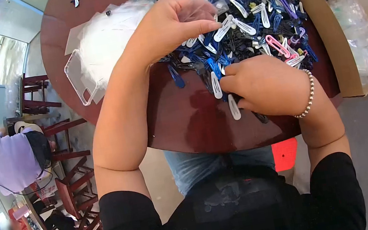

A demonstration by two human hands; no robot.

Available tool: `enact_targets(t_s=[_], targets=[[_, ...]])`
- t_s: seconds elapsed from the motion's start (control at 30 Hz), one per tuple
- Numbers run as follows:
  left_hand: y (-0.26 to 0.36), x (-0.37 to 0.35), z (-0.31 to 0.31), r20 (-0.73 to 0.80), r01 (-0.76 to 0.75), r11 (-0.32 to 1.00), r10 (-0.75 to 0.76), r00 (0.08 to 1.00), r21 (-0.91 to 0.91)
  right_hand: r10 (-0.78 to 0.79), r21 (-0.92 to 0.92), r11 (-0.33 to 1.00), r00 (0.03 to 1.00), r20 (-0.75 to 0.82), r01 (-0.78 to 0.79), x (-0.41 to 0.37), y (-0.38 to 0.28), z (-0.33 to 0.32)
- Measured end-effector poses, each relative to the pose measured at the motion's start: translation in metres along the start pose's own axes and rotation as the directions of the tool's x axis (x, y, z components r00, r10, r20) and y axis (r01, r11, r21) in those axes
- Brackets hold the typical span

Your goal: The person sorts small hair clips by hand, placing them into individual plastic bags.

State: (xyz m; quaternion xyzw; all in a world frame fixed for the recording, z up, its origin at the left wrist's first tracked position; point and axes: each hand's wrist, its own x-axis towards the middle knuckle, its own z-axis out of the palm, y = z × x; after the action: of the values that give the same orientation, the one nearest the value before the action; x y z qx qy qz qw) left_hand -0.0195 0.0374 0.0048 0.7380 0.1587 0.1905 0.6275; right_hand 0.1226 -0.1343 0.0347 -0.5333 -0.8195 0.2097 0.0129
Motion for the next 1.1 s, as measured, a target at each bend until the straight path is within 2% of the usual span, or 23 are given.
enact_targets(t_s=[0.13, 0.2, 0.23, 0.27, 0.37, 0.4, 0.43, 0.47, 0.5, 0.57, 0.6, 0.77, 0.83, 0.9, 0.93, 1.0, 1.03, 1.07, 1.1], targets=[[-0.004, 0.002, -0.002, 0.018, 0.009, 0.996, -0.010, 1.000, 0.085, -0.016, 0.004, 1.000, 0.999, 0.036, 0.016, 0.003, 0.002, -0.001], [-0.004, 0.002, 0.000, -0.026, -0.007, 1.000, 0.007, 1.000, 0.002, -0.066, 0.043, 0.997, 0.996, -0.063, 0.069, 0.002, 0.009, 0.000], [-0.005, 0.001, 0.001, -0.028, -0.006, 1.000, 0.006, 1.000, 0.003, -0.115, 0.082, 0.988, 0.978, -0.176, 0.130, 0.001, 0.016, 0.001], [-0.005, 0.001, 0.001, -0.002, -0.009, 1.000, 0.009, 1.000, -0.017, -0.117, 0.077, 0.988, 0.977, -0.177, 0.132, 0.000, 0.019, -0.005], [-0.004, 0.003, 0.001, 0.030, -0.029, 0.998, 0.031, 0.999, -0.059, -0.011, 0.278, 0.948, 0.886, -0.464, 0.158, -0.005, 0.026, -0.029], [-0.004, 0.002, 0.003, 0.042, -0.029, 0.996, 0.033, 0.999, -0.090, 0.081, 0.332, 0.933, 0.821, -0.564, 0.136, -0.008, 0.020, -0.033], [0.000, 0.001, 0.003, 0.068, 0.000, 0.995, 0.007, 0.998, -0.098, 0.105, 0.334, 0.927, 0.735, -0.670, 0.172, -0.006, 0.020, -0.032], [0.000, 0.000, 0.004, 0.068, -0.001, 0.995, 0.008, 0.998, -0.096, 0.132, 0.331, 0.921, 0.634, -0.762, 0.206, -0.003, 0.021, -0.031], [-0.001, 0.000, 0.005, 0.091, 0.002, 0.996, 0.006, 0.996, -0.086, 0.130, 0.329, 0.921, 0.632, -0.764, 0.207, -0.001, 0.021, -0.030], [-0.001, -0.001, 0.007, 0.118, 0.017, 0.992, -0.002, 0.993, -0.124, -0.047, 0.015, 0.994, 0.529, -0.847, 0.112, 0.006, 0.024, -0.026], [0.000, -0.001, 0.008, 0.119, 0.009, 0.993, 0.006, 0.993, -0.117, -0.058, -0.006, 0.994, 0.497, -0.866, 0.106, 0.012, 0.026, -0.020], [0.002, -0.001, 0.006, 0.157, 0.054, 0.991, -0.034, 0.987, -0.126, -0.035, 0.015, 0.995, 0.467, -0.884, 0.103, 0.012, 0.022, -0.019], [0.004, -0.002, 0.005, 0.155, 0.113, 0.984, -0.091, 0.984, -0.139, 0.011, 0.043, 0.998, 0.483, -0.876, 0.056, 0.004, 0.025, -0.027], [0.008, -0.003, 0.005, 0.083, 0.120, 0.986, -0.110, 0.990, -0.119, 0.102, 0.127, 0.992, 0.525, -0.845, 0.012, 0.000, 0.030, -0.030], [0.011, -0.003, 0.003, 0.034, 0.109, 0.988, -0.106, 0.994, -0.109, 0.098, 0.125, 0.992, 0.525, -0.845, 0.016, -0.002, 0.034, -0.028], [0.011, -0.003, -0.001, -0.018, 0.099, 0.989, -0.102, 0.995, -0.108, 0.068, 0.113, 0.994, 0.802, -0.593, 0.000, -0.006, 0.043, -0.025], [0.012, -0.002, -0.002, -0.061, 0.096, 0.988, -0.104, 0.993, -0.116, 0.007, 0.041, 0.999, 0.867, -0.498, 0.015, -0.007, 0.043, -0.024], [0.013, -0.001, -0.004, -0.065, 0.086, 0.990, -0.094, 0.993, -0.114, 0.022, 0.123, 0.992, 0.903, -0.428, 0.034, -0.006, 0.042, -0.022], [0.013, 0.000, -0.003, -0.088, 0.083, 0.987, -0.095, 0.992, -0.136, 0.023, 0.115, 0.993, 0.920, -0.390, 0.024, -0.004, 0.040, -0.021]])
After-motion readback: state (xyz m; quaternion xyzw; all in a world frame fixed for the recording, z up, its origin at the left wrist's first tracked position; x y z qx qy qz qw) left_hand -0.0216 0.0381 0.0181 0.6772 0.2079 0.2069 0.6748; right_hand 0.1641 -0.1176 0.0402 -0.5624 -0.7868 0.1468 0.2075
